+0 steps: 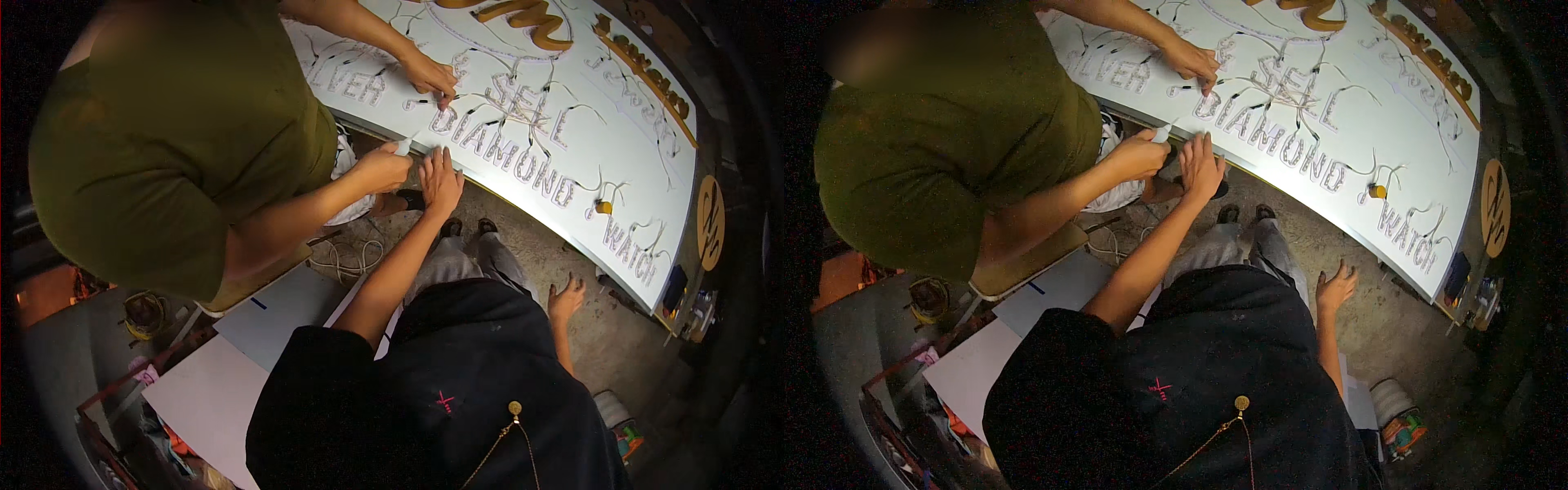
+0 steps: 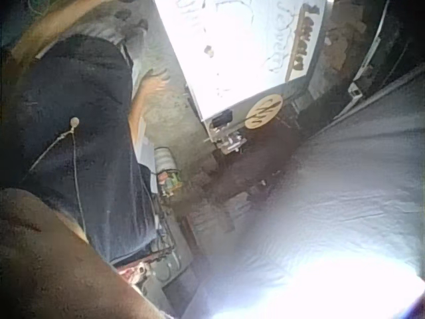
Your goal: Assembling a large store sign by applying adhesive to letters and positioning them on a white board.
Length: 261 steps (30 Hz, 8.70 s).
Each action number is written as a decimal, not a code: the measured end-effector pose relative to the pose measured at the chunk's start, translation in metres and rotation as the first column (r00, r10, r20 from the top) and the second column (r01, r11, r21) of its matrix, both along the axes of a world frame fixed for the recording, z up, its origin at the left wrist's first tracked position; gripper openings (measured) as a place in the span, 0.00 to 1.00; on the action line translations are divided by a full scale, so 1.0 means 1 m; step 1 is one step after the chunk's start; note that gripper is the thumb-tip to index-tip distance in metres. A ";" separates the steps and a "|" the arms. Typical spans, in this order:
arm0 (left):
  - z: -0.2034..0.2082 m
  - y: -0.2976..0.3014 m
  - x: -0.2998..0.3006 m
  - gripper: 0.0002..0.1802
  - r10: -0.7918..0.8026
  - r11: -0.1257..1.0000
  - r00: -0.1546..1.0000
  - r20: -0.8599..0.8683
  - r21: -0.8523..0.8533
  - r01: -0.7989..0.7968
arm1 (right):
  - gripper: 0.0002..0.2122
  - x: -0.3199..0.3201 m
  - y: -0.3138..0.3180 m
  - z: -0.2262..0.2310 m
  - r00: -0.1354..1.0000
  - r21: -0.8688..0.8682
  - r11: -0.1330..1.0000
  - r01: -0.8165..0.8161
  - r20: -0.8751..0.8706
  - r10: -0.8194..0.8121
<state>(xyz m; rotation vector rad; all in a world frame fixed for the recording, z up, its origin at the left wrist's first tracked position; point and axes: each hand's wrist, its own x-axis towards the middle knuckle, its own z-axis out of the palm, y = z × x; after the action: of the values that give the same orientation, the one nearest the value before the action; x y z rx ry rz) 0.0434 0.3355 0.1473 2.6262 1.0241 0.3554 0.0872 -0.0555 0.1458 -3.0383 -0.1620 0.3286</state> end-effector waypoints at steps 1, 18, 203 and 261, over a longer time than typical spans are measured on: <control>-0.002 0.005 0.005 0.33 -0.011 1.000 1.000 0.000 -0.003 0.011 | 0.30 -0.009 -0.003 0.000 1.000 -0.003 1.000 0.011 0.000 -0.011; -0.035 0.029 0.025 0.34 -0.076 0.993 0.997 0.001 0.094 0.076 | 0.27 -0.089 -0.046 -0.027 0.870 -0.228 0.920 0.319 -0.316 -0.379; -0.007 0.015 -0.066 0.22 -0.228 0.968 0.974 0.005 0.104 0.227 | 0.16 -0.078 -0.084 -0.127 0.771 0.257 0.857 0.448 -0.596 -0.225; 0.004 0.029 0.142 0.53 -0.007 0.996 0.989 -0.145 -0.087 -0.006 | 0.19 0.171 0.272 0.018 0.570 0.188 0.548 -0.815 0.089 0.817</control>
<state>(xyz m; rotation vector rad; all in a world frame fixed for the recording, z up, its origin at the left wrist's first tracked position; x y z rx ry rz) 0.1851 0.3644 0.1516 2.6049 1.0582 0.1173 0.2581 0.2168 0.1638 -2.5079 -1.5392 0.3333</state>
